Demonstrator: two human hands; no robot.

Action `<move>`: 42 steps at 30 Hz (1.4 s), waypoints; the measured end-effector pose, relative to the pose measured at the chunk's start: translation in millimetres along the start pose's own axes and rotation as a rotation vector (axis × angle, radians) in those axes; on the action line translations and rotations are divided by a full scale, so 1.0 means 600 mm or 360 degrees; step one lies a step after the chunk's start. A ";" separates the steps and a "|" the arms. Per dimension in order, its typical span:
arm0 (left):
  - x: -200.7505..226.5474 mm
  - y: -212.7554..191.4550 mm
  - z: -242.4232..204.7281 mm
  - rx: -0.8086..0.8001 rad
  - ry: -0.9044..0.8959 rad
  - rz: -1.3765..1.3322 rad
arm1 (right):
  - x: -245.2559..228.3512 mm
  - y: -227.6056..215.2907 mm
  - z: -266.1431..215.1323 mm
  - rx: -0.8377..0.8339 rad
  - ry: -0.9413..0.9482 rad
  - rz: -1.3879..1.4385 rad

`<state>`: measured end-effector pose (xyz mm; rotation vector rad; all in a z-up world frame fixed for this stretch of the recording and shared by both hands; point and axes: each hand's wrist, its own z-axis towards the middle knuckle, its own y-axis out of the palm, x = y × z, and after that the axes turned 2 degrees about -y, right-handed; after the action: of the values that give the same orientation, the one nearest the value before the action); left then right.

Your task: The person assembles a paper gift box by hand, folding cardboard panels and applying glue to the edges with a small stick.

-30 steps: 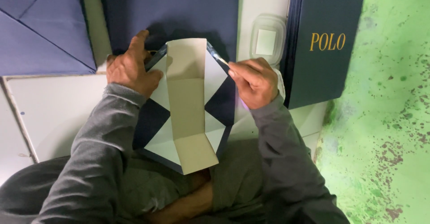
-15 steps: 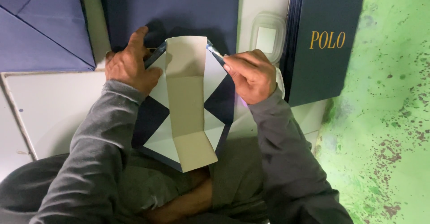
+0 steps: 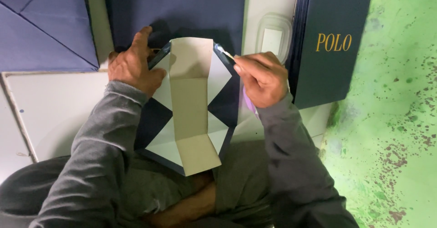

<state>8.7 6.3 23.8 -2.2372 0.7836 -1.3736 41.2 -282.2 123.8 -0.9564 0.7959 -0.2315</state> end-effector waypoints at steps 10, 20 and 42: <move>-0.004 -0.006 -0.009 0.0013 0.0004 -0.0013 | 0.019 -0.001 -0.080 -0.0205 0.0146 -0.0280; -0.044 -0.011 -0.018 -0.0011 -0.0056 -0.0138 | -0.077 0.015 -0.130 0.0622 0.0641 0.0031; -0.052 -0.018 -0.028 0.0149 0.0263 -0.0230 | -0.084 0.129 -0.161 0.1050 0.0640 -0.0038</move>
<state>-15.0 34.1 16.8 -2.1648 0.6062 -1.6455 -73.6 -274.1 55.7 -0.2936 0.9862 -0.6752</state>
